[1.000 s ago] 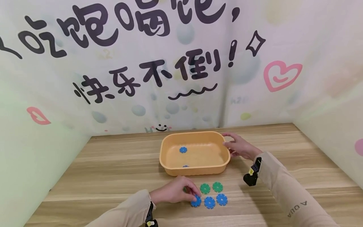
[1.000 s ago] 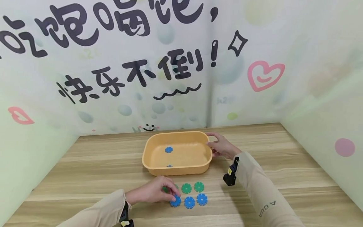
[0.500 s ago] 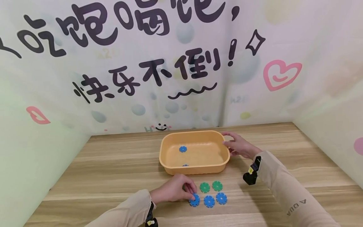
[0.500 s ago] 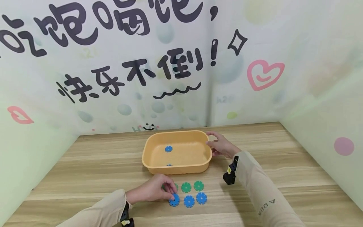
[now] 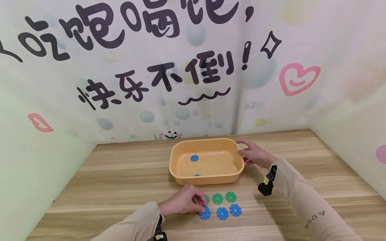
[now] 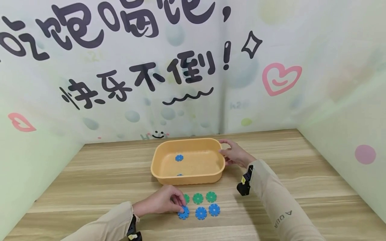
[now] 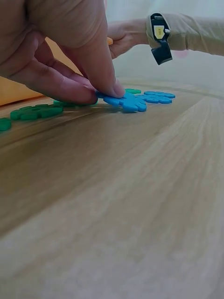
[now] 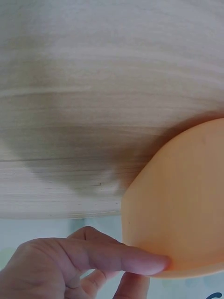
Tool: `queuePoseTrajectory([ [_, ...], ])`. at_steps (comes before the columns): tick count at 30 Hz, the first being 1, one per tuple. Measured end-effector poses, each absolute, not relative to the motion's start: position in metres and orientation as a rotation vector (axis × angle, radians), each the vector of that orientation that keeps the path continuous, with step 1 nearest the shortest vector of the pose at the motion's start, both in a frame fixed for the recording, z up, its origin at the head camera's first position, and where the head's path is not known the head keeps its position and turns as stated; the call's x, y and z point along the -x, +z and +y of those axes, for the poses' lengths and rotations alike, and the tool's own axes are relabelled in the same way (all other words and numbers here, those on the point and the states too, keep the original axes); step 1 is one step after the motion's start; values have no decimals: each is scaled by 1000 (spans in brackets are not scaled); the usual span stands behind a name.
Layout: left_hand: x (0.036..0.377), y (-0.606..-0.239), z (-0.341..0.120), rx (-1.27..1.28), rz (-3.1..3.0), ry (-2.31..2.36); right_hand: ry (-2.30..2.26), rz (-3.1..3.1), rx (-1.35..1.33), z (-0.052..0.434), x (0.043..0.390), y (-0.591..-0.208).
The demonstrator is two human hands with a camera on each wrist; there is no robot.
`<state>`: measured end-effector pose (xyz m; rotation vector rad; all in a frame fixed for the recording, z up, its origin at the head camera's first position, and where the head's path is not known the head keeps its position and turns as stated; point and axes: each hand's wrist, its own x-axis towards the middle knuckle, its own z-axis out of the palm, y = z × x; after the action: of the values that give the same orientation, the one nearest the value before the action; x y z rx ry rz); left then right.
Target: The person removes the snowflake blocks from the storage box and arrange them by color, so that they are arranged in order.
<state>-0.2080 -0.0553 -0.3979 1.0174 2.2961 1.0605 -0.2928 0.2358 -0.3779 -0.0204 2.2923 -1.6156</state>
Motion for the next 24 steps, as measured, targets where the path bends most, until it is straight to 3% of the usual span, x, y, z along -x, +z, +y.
queuePoseTrajectory([
  [24, 207, -395, -53, -993, 2281, 1037, -1619, 2283, 68, 238, 290, -375],
])
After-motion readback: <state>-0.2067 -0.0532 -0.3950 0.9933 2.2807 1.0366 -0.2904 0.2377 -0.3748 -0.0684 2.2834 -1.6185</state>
